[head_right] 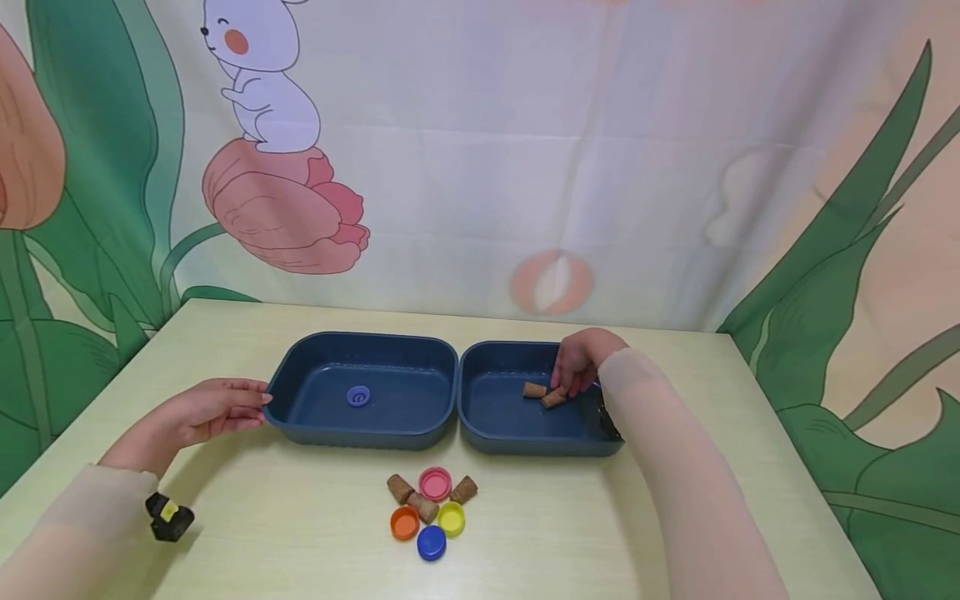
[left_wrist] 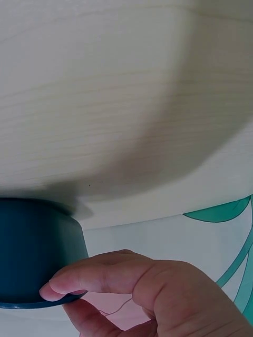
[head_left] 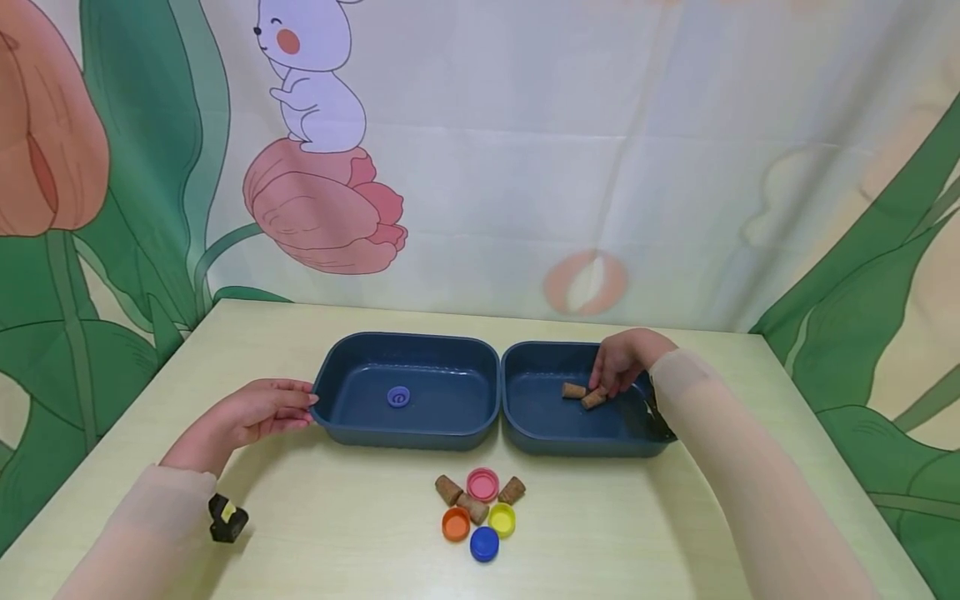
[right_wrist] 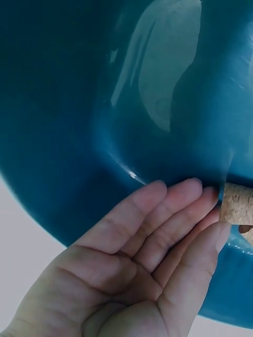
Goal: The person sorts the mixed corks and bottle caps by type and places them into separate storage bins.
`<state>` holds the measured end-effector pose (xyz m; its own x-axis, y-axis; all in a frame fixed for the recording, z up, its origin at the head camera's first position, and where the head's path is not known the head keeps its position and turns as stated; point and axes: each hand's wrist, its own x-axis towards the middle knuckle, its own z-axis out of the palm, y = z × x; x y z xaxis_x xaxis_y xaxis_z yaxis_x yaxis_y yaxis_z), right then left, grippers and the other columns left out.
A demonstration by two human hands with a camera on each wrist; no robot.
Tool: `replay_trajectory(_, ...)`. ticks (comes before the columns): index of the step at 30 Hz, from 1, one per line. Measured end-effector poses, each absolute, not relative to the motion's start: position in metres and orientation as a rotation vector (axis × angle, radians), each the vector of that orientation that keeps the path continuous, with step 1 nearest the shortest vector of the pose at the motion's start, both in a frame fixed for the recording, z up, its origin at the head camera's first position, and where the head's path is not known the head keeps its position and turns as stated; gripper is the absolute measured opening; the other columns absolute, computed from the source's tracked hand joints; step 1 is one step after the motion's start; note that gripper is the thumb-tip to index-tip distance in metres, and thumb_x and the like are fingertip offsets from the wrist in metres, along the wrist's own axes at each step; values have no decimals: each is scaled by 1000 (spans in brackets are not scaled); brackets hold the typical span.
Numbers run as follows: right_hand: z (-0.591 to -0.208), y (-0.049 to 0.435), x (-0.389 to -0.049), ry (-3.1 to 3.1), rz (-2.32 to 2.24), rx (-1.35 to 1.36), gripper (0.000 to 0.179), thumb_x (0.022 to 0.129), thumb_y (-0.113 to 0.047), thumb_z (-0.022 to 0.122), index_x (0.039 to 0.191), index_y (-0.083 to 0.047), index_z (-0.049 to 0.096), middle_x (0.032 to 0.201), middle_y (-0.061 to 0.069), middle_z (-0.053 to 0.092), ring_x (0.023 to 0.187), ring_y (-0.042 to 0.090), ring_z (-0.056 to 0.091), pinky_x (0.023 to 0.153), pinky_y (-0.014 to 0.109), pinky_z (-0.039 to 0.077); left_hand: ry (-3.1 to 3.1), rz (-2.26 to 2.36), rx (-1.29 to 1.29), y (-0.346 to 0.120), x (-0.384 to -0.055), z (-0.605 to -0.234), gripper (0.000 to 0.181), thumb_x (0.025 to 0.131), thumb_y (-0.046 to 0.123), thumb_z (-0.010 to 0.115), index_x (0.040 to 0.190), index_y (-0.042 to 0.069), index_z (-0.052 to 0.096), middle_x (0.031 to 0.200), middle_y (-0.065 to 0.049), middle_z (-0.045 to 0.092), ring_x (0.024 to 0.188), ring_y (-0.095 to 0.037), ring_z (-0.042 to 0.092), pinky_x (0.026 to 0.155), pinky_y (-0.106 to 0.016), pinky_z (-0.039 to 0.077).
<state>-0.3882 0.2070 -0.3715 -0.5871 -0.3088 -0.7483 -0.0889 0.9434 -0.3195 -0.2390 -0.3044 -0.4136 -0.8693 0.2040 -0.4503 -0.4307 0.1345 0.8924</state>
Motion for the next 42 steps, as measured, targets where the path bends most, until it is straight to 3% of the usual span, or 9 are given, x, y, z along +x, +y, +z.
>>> replay_trajectory(7, -361, 215, -387, 2206, -325, -307, 29, 99, -4, 60, 127, 0, 67, 123, 14, 72, 115, 25, 69, 104, 38, 57, 1949, 1786, -206, -304, -238, -411, 15, 104, 9, 56, 118, 2, 57, 84, 5, 74, 76, -7, 73, 77, -21, 63)
replay_trajectory(17, -324, 229, -370, 2326, -326, -444, 40, 104, -14, 56, 138, 7, 58, 135, 23, 67, 118, 33, 68, 102, 42, 58, 1943, 1783, -211, -301, -238, -411, 17, 104, 9, 55, 119, 1, 57, 83, 5, 74, 76, -7, 73, 77, -21, 63)
replay_trajectory(28, -308, 255, -343, 2523, -523, -531, 40, 103, -21, 58, 131, 8, 63, 114, 24, 73, 95, 19, 69, 91, 39, 60, 1936, 1783, -194, -303, -238, -412, 15, 104, 9, 56, 117, 2, 57, 83, 5, 74, 76, -7, 72, 76, -20, 63)
replay_trajectory(37, -307, 263, -315, 2640, -783, -522, 37, 103, -20, 58, 126, 8, 65, 115, 24, 71, 98, 25, 68, 96, 46, 60, 1941, 1778, -169, -303, -240, -413, 15, 104, 8, 54, 117, 2, 56, 83, 6, 73, 76, -6, 71, 75, -18, 62)
replay_trajectory(42, -305, 259, -293, 2660, -898, -570, 32, 103, -21, 60, 124, 3, 67, 109, 16, 74, 98, 21, 69, 94, 45, 60, 1956, 1764, -169, -303, -240, -415, 22, 104, 9, 55, 123, -1, 52, 84, 6, 72, 77, -6, 71, 75, -18, 62)
